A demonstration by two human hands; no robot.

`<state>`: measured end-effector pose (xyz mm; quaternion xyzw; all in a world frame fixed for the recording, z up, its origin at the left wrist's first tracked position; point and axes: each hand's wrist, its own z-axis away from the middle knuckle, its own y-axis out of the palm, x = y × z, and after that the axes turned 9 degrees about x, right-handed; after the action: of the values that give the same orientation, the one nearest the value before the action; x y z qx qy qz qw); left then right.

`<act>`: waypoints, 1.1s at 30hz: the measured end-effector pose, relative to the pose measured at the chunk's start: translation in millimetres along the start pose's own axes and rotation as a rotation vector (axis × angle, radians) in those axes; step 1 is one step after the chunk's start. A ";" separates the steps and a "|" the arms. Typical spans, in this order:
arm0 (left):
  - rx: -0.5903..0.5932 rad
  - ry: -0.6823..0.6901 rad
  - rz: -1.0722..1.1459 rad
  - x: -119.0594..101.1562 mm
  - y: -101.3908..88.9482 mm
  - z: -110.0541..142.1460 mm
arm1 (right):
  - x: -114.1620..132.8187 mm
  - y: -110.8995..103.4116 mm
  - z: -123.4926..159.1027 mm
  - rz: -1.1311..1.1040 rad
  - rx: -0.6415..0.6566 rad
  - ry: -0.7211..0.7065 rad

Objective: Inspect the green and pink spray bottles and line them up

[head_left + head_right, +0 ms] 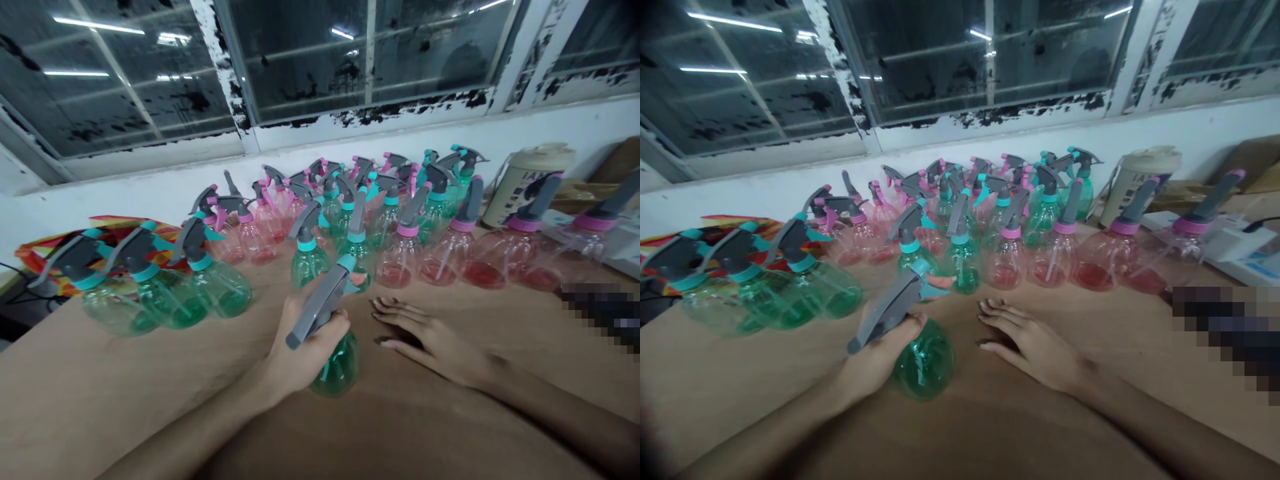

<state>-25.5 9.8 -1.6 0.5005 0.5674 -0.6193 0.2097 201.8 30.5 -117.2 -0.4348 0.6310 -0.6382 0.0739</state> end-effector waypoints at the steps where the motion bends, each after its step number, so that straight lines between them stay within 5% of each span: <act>1: -0.002 -0.005 0.011 -0.7 0.5 0.2 | 0.2 -0.2 0.0 0.000 0.002 -0.001; 20: 0.016 0.060 0.037 12.6 -0.6 1.5 | 1.3 -2.0 0.8 0.000 0.001 0.001; 33: 0.008 0.116 -0.083 0.3 -6.0 -0.7 | -1.0 -0.5 0.5 0.014 0.025 0.004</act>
<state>-30.3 12.2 1.2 0.5125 0.5964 -0.5996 0.1486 203.0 31.0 -117.4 -0.4282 0.6261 -0.6464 0.0824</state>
